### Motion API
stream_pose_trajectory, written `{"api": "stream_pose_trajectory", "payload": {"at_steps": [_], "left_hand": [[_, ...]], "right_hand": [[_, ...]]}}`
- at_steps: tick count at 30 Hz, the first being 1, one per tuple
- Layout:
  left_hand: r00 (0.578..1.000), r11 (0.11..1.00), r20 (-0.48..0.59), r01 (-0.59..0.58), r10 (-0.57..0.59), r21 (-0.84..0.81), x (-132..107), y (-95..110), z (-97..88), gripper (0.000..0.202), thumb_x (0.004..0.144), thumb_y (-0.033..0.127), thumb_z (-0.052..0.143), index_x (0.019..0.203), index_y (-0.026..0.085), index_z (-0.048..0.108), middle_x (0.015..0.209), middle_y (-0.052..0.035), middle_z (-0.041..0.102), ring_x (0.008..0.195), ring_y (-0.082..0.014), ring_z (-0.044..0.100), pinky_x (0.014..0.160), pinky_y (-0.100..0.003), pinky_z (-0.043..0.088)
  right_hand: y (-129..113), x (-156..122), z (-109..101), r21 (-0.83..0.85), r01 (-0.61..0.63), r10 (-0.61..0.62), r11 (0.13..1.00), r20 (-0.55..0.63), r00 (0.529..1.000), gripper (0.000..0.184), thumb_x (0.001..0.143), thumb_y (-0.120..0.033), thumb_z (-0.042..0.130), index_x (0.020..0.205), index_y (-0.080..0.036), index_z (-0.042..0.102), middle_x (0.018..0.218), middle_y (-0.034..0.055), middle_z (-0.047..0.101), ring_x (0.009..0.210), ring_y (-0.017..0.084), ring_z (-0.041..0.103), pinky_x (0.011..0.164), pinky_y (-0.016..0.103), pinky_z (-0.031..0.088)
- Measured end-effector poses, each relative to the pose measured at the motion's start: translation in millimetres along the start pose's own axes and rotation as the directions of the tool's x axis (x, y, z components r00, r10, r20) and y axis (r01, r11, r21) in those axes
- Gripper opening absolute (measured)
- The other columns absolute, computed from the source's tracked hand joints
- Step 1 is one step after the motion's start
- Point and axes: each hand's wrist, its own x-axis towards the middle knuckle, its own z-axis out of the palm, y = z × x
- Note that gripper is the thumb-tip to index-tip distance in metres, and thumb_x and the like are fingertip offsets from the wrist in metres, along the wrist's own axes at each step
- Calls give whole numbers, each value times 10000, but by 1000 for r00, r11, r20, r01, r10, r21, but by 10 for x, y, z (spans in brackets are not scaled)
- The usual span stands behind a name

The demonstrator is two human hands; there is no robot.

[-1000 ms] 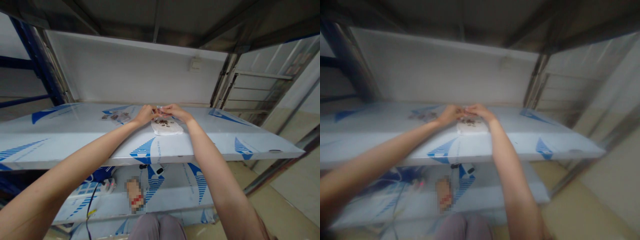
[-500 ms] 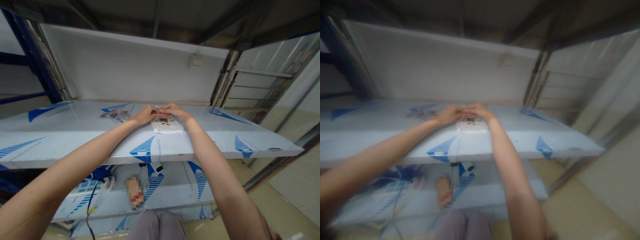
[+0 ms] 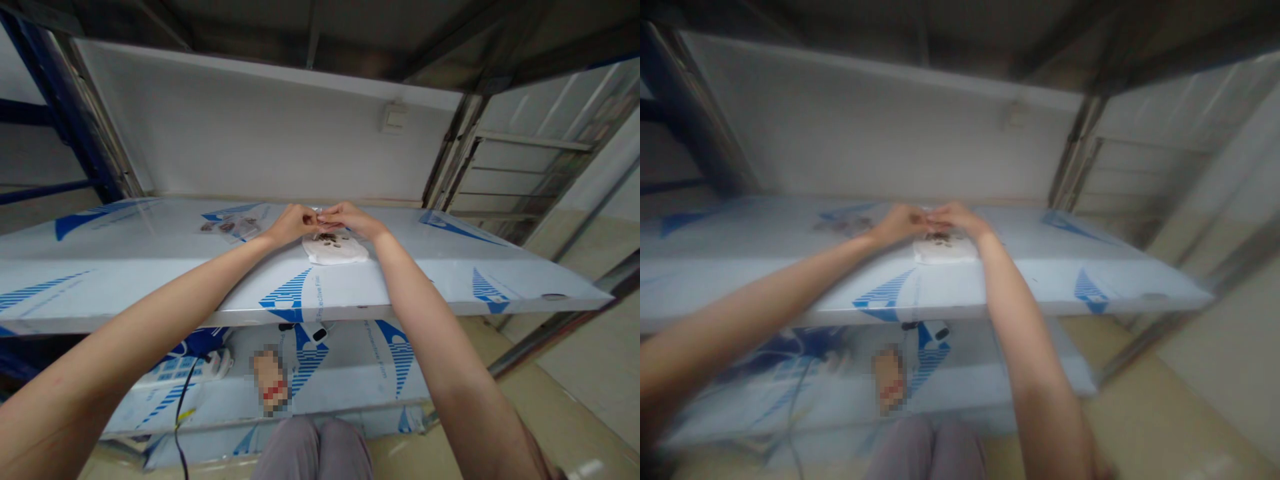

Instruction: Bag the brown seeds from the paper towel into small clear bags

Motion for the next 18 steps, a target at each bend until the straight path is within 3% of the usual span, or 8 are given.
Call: {"api": "stream_pose_trajectory", "payload": {"at_steps": [12,18], "left_hand": [[997,996,-19,-80,81,36,-42,-57,41,313,857,400,524,815,129,674,672,-13,628,670,-145,526,669,-246,367],[994,946,-2,-103,109,306,-19,-36,78,339,881,358,444,752,137,667,677,-35,628,628,-145,504,619,-257,324]], "right_hand": [[-103,-88,-34,57,-23,22,998,16,1000,187,698,-211,764,859,-118,742,889,76,743,803,134,685,862,273,543],[-101,-59,-35,16,-128,128,992,-17,992,83,730,-98,703,805,-111,736,800,72,738,739,118,681,817,256,556]]}}
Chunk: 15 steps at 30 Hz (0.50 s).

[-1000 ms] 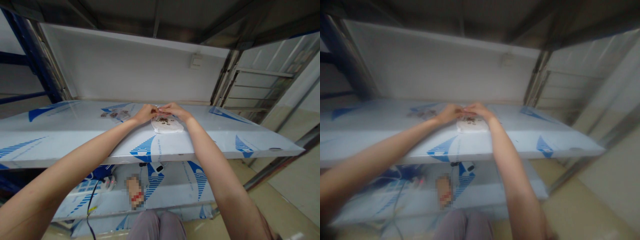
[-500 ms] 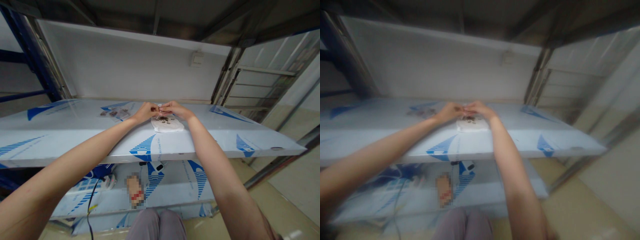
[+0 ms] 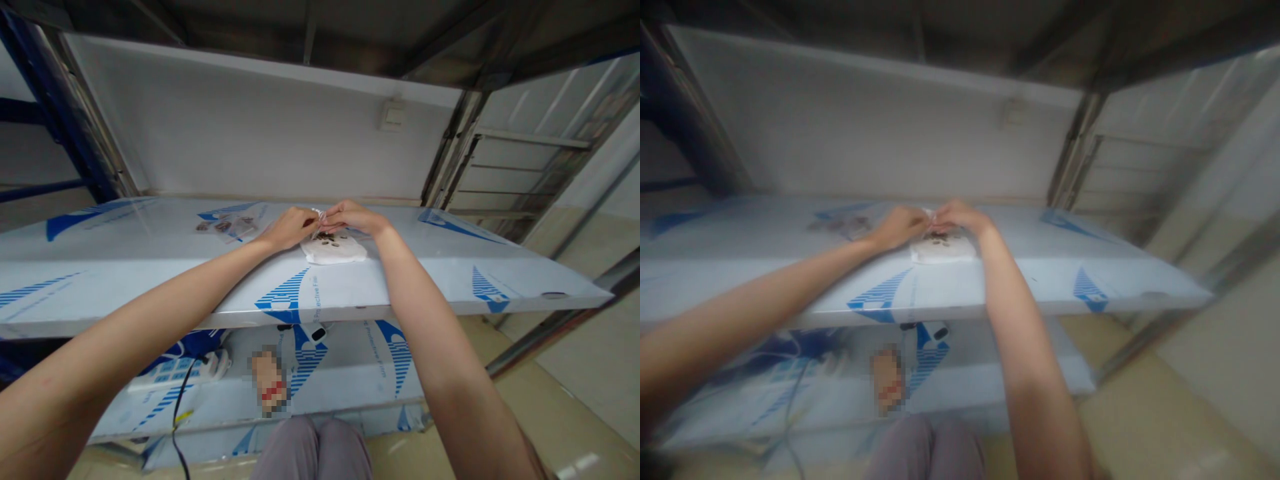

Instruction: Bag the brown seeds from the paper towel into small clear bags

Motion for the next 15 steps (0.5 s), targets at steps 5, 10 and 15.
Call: {"api": "stream_pose_trajectory", "payload": {"at_steps": [5,10,15], "left_hand": [[997,971,-60,53,-40,232,12,109,-39,320,856,352,466,715,141,661,673,-56,633,591,-146,487,581,-266,289],[994,932,-80,102,-79,348,16,192,-58,312,840,312,440,725,142,676,748,-93,680,652,-178,554,596,-274,314],[988,895,-118,141,-99,422,10,237,-107,305,830,291,425,746,145,679,754,-97,691,665,-186,582,578,-271,316]], "right_hand": [[-41,18,17,-32,31,-31,999,-12,999,77,744,-81,655,760,-107,725,759,57,730,720,110,670,805,250,550],[-108,3,49,-62,25,-28,998,-37,999,120,759,-75,611,764,-109,726,723,48,720,701,110,666,813,262,542],[-122,-14,49,-91,-1,-7,996,-84,996,123,734,-48,611,766,-105,715,671,46,704,660,110,657,780,254,546]]}}
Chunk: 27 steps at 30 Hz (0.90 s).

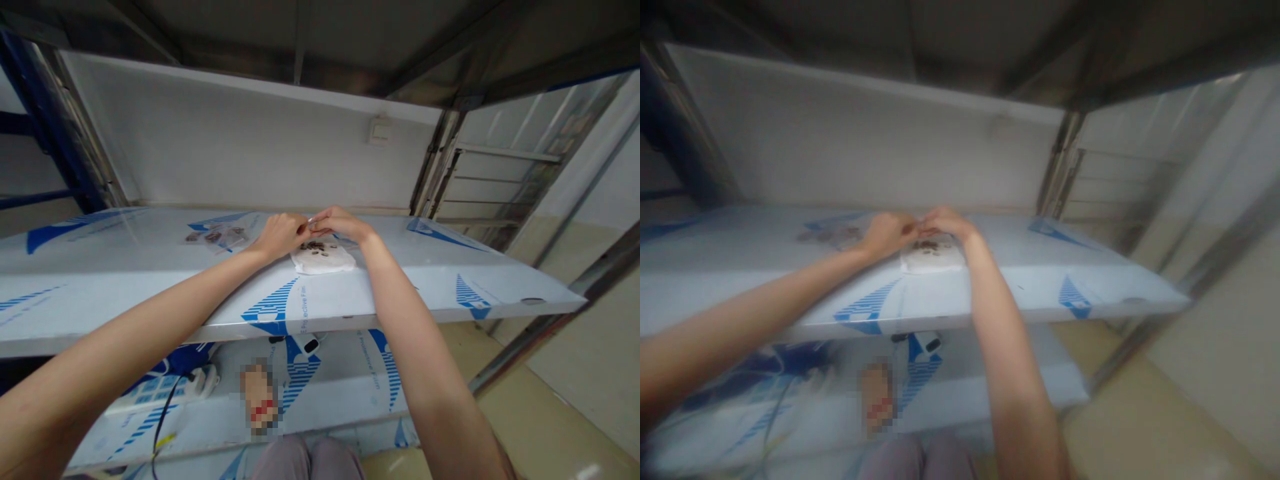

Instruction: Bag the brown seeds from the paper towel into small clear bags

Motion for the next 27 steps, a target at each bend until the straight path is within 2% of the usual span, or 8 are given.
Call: {"api": "stream_pose_trajectory", "payload": {"at_steps": [4,8,13,15,18,23,25,27], "left_hand": [[999,999,-22,31,-30,31,-17,-77,-43,268,800,252,435,752,143,675,738,-92,680,667,-188,579,573,-268,312],[1000,1000,-26,-6,7,19,-28,-121,-33,286,826,270,418,761,148,668,727,-90,672,660,-188,579,566,-270,293],[998,997,-59,-28,24,-69,-28,-58,-22,294,850,307,415,711,165,631,701,-81,657,637,-185,564,564,-280,285],[996,991,-92,-1,-11,-132,-27,-57,-22,299,857,339,421,692,170,604,685,-71,642,629,-179,553,570,-279,292],[976,948,-145,114,-163,-296,-8,-120,7,306,877,405,416,750,177,576,691,-48,617,648,-174,544,597,-274,321],[919,708,-84,236,-386,-666,74,-272,156,264,847,418,505,946,173,505,951,-65,606,838,-174,557,723,-278,420],[904,545,18,272,-426,-793,84,-288,204,288,832,398,534,1003,171,486,1100,-96,575,959,-179,555,788,-287,444],[912,370,172,316,-374,-874,64,-275,217,312,836,418,533,1025,172,501,1148,-109,568,999,-184,569,813,-299,458]], "right_hand": [[50,23,7,-28,0,-2,1000,-63,998,146,716,-46,627,819,-106,711,660,44,696,652,107,649,710,216,543],[66,51,107,-124,54,-58,991,-29,998,179,781,-115,582,900,-119,715,706,45,698,612,92,620,593,178,506],[39,75,167,-197,241,-256,950,-55,965,284,789,-103,536,1002,-161,715,919,54,723,717,104,620,630,186,488],[45,104,141,-243,248,-283,938,-121,951,316,790,-89,509,1015,-158,720,935,55,725,731,112,618,648,199,484],[60,145,98,-253,205,-259,946,-203,944,343,803,-99,483,1046,-151,719,886,56,724,667,110,604,679,231,487],[-8,74,64,-92,240,-254,966,-210,944,364,826,-202,515,1150,-163,675,982,80,720,738,128,622,750,274,502],[-52,18,48,-47,271,-275,961,-210,938,384,828,-229,523,1184,-165,653,1034,89,715,802,141,630,769,282,503],[-80,-19,28,-19,293,-290,956,-224,931,405,832,-237,518,1215,-171,630,1070,89,710,850,149,633,778,285,504]]}}
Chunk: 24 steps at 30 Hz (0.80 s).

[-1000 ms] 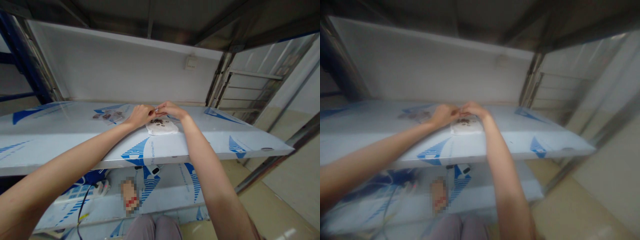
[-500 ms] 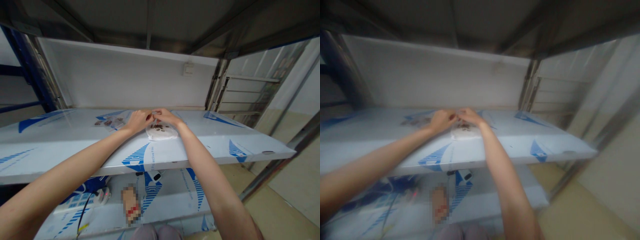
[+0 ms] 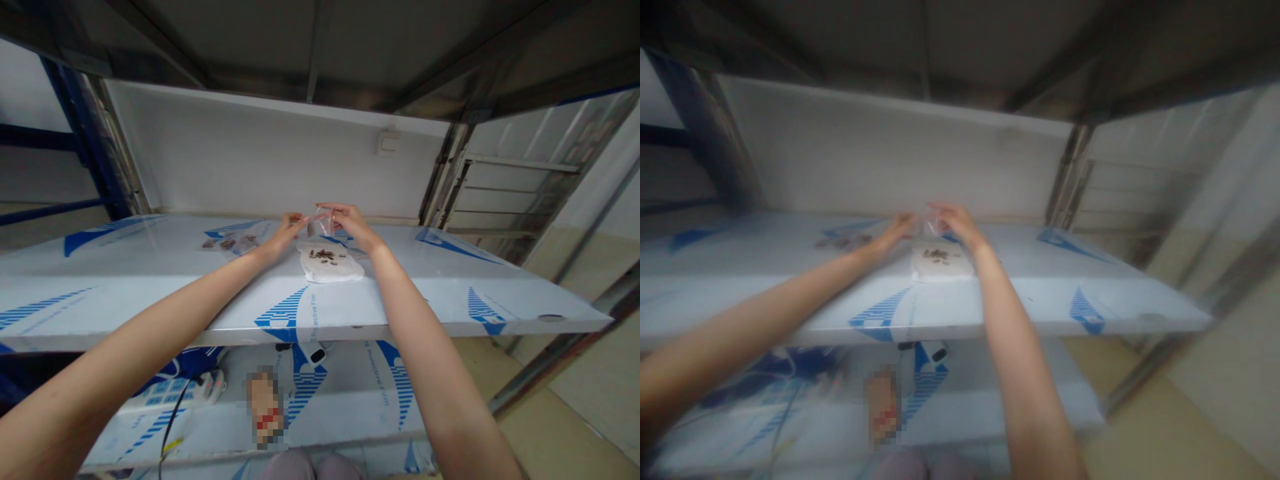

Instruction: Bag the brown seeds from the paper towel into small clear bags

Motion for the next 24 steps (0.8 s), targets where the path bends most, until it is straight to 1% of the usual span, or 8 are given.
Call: {"api": "stream_pose_trajectory", "payload": {"at_steps": [2,3,4,8,12,16,19,24], "left_hand": [[985,991,162,70,-51,-116,-41,13,-1,347,821,454,559,1024,173,534,1097,-105,608,932,-184,610,796,-310,472],[975,986,215,84,-52,-142,-57,23,-9,360,797,456,598,1014,173,549,1043,-98,633,878,-180,625,782,-313,476],[972,985,229,80,-45,-150,-63,32,-22,364,768,438,641,1002,170,561,984,-87,652,827,-173,631,769,-313,477],[993,999,118,1,3,-38,24,10,-102,344,694,296,719,974,155,580,769,-33,655,671,-138,596,682,-279,461],[1000,991,28,3,-7,136,149,-100,-156,324,650,219,727,928,152,575,617,18,607,517,-114,521,555,-248,403],[1000,979,19,-15,12,201,152,-148,-162,306,642,224,729,898,165,571,614,22,600,524,-122,529,539,-242,390],[1000,973,-5,-28,30,230,130,-113,-163,278,655,217,711,887,164,567,611,27,596,530,-123,528,540,-238,384],[993,957,-46,-92,108,274,136,-88,-165,341,635,222,737,924,158,569,710,8,637,610,-126,554,614,-247,408]], "right_hand": [[-4,-5,-21,17,-3,4,1000,-16,1000,414,831,-233,514,1226,-173,620,1097,88,704,879,153,636,780,285,506],[5,-3,-31,20,-12,13,1000,-23,1000,411,829,-230,515,1222,-171,622,1104,88,702,888,153,638,780,283,508],[19,0,-42,22,-26,27,999,-26,999,404,826,-228,520,1211,-168,629,1105,88,702,889,153,641,781,280,511],[96,-12,-107,29,-112,110,993,53,992,365,799,-237,596,1153,-186,666,1072,81,710,839,142,658,804,274,520],[129,-58,-176,15,-231,227,973,140,964,289,831,-279,602,1101,-226,690,1096,72,705,832,152,677,835,297,525],[103,-86,-185,7,-291,287,957,153,946,289,910,-374,510,1054,-205,695,1121,94,697,814,154,683,820,314,524],[110,-82,-175,-35,-269,271,963,120,955,298,884,-406,560,991,-175,715,1052,109,714,793,147,676,774,283,518],[273,-17,-167,-164,-294,305,942,46,951,94,742,-218,714,794,-143,737,811,67,727,613,103,610,654,244,489]]}}
